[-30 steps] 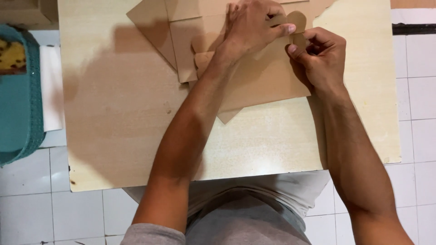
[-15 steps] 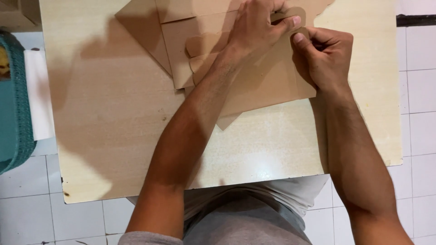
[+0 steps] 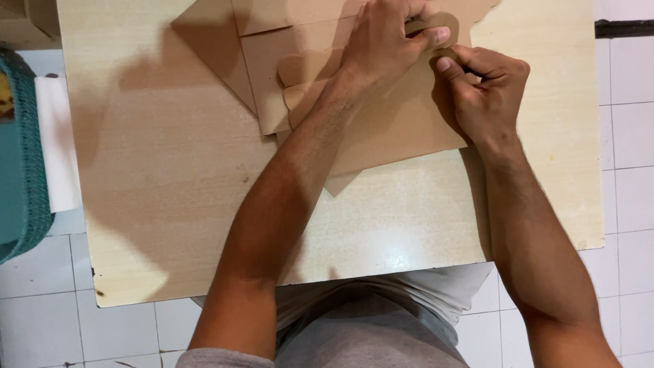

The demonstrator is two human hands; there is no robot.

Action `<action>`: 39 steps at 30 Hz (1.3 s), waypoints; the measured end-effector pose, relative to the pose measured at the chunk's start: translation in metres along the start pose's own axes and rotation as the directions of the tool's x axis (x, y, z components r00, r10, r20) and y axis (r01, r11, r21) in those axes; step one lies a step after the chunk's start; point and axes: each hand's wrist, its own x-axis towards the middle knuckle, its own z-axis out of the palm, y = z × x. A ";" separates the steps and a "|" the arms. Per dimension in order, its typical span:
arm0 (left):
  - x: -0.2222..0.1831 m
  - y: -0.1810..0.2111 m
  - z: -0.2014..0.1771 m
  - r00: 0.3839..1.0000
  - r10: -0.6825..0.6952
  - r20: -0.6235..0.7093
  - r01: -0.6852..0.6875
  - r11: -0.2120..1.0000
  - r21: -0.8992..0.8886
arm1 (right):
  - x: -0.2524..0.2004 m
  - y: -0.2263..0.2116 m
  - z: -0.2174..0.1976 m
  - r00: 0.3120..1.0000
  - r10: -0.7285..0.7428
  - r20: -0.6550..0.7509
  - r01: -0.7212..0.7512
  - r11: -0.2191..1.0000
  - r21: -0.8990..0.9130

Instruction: Folding flat cardboard templates into boxes at a table.

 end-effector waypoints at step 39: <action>0.006 -0.016 0.012 0.994 0.095 -0.063 -0.102 0.987 -0.127 | 0.005 -0.020 0.000 0.999 0.049 0.022 -0.052 0.989 0.137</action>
